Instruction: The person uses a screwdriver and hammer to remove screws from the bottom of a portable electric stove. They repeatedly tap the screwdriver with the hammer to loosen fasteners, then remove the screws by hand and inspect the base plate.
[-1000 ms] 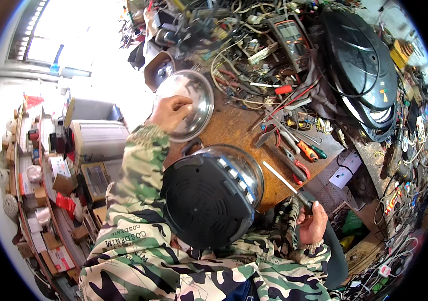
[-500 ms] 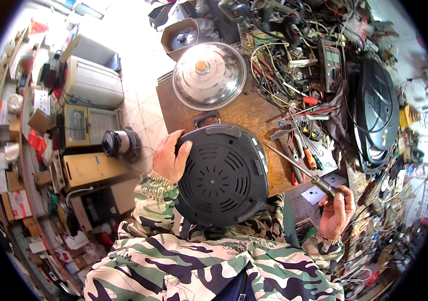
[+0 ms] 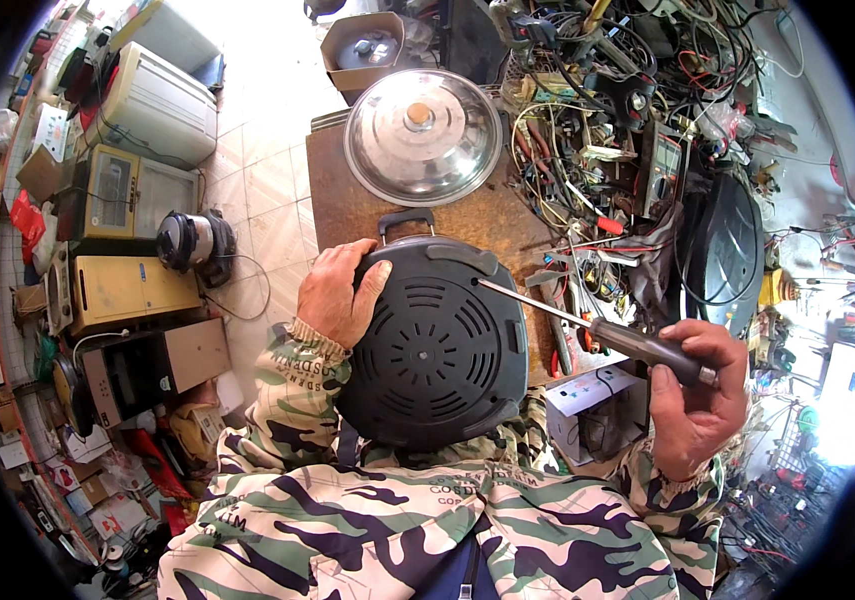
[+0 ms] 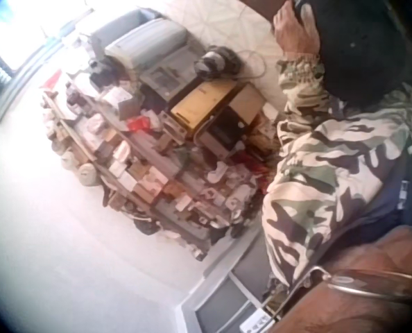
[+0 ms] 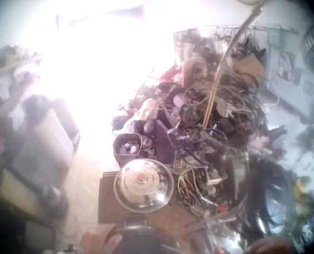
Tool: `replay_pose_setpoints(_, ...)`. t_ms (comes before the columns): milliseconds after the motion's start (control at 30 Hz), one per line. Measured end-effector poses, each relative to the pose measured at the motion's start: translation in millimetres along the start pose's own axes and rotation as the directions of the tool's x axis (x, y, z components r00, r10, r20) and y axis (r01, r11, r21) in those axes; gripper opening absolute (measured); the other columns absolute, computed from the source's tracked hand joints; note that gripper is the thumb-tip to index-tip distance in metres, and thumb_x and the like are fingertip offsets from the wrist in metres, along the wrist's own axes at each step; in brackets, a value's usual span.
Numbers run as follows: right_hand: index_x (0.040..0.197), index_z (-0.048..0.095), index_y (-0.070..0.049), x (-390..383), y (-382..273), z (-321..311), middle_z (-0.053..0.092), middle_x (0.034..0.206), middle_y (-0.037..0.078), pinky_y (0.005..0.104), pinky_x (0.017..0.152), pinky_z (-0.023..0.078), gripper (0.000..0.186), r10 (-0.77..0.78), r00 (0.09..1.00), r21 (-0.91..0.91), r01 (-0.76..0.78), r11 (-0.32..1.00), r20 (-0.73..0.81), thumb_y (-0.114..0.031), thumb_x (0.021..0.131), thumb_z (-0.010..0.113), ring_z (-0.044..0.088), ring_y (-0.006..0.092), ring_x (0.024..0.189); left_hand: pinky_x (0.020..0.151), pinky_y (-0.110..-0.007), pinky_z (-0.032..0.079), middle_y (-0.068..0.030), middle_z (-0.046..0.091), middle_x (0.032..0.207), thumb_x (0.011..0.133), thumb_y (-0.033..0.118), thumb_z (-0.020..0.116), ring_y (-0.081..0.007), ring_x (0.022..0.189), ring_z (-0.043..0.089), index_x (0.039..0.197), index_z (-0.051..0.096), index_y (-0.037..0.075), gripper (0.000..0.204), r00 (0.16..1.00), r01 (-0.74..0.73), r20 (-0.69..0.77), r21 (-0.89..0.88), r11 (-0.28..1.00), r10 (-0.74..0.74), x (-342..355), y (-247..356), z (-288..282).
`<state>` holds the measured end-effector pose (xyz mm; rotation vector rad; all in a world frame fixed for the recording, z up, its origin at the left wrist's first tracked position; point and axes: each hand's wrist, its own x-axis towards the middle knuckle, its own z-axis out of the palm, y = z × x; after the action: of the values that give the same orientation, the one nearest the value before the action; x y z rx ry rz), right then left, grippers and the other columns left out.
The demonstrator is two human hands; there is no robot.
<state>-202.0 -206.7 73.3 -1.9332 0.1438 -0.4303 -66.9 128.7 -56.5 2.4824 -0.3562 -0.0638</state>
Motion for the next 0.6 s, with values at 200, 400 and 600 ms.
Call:
replay_pose_setpoints(200, 0.103, 0.059, 0.001, 32, -16, 17, 0.066, 0.101, 0.017, 0.0326, 0.081, 0.054, 0.034, -0.126, 0.986, -0.237, 0.149, 0.96, 0.107, 0.009, 0.073, 0.072, 0.066, 0.0215, 0.087, 0.096, -0.044, 0.052, -0.0269, 0.07, 0.116, 0.102, 0.032, 0.06, -0.0415, 0.111, 0.067, 0.125, 0.065, -0.006, 0.045, 0.999, 0.0, -0.032, -0.057, 0.998, -0.001, 0, 1, -3)
replay_pose_setpoints(400, 0.103, 0.059, 0.001, 57, -36, 28, 0.066, 0.097, 0.018, 0.0322, 0.072, 0.055, 0.034, -0.264, 0.911, -0.324, 0.365, 0.873, 0.317, 0.007, 0.072, 0.074, 0.067, 0.0246, 0.08, 0.095, -0.047, 0.052, -0.0246, 0.07, 0.114, 0.102, 0.035, 0.06, -0.0409, 0.11, 0.066, 0.122, 0.066, -0.004, 0.045, 0.999, 0.022, -0.046, -0.055, 0.998, -0.024, -1, -1, -1)
replay_pose_setpoints(600, 0.1, 0.058, 0.001, 68, -69, 52, 0.065, 0.097, 0.018, 0.0391, 0.072, 0.055, 0.035, -0.276, 0.776, -0.318, 0.515, 0.796, 0.567, 0.012, 0.07, 0.071, 0.067, 0.0319, 0.084, 0.095, -0.046, 0.052, -0.0237, 0.07, 0.114, 0.102, 0.036, 0.061, -0.0407, 0.11, 0.066, 0.122, 0.066, -0.004, 0.045, 0.998, 0.045, -0.051, -0.046, 0.998, -0.047, -4, -2, -2)
